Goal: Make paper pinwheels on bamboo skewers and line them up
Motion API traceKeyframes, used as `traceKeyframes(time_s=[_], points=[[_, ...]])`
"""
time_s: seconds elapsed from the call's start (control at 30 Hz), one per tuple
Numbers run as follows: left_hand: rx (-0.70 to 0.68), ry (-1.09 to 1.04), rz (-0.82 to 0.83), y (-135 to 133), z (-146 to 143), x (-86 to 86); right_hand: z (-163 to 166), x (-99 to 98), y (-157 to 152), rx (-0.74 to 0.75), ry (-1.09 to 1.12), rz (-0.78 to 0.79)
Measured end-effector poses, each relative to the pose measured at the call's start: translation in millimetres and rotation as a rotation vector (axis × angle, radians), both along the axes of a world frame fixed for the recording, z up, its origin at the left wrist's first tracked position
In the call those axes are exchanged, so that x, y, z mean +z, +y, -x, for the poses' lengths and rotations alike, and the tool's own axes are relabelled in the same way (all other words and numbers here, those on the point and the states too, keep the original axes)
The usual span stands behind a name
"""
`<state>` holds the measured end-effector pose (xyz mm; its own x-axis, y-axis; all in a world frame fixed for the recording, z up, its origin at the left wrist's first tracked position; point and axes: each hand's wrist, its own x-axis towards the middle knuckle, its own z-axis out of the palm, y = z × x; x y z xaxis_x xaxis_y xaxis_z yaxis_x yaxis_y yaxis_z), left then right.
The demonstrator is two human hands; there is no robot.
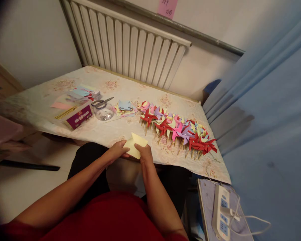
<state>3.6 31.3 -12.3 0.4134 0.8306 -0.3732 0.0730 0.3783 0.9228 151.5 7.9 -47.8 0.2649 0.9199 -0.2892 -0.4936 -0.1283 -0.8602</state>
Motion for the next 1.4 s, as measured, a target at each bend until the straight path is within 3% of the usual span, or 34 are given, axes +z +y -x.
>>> traceKeyframes(time_s=[0.17,0.4,0.8,1.13,1.4], points=[[-0.045,-0.021,-0.036,-1.6,13.7,5.3,-7.2,12.2,0.0,-0.053,-0.013,-0.021],[-0.053,-0.174,-0.316,3.3,40.4,11.2,-12.6,27.0,-2.8,-0.030,0.055,-0.049],[-0.183,0.078,-0.616,10.6,44.7,32.2,-2.1,48.5,-11.9,0.123,0.123,-0.049],[-0.210,0.062,-0.638,13.5,38.3,50.2,1.2,55.6,-15.9,0.197,0.091,-0.081],[-0.190,0.024,-0.490,7.1,30.4,51.2,5.0,58.3,-16.8,0.147,0.051,-0.079]])
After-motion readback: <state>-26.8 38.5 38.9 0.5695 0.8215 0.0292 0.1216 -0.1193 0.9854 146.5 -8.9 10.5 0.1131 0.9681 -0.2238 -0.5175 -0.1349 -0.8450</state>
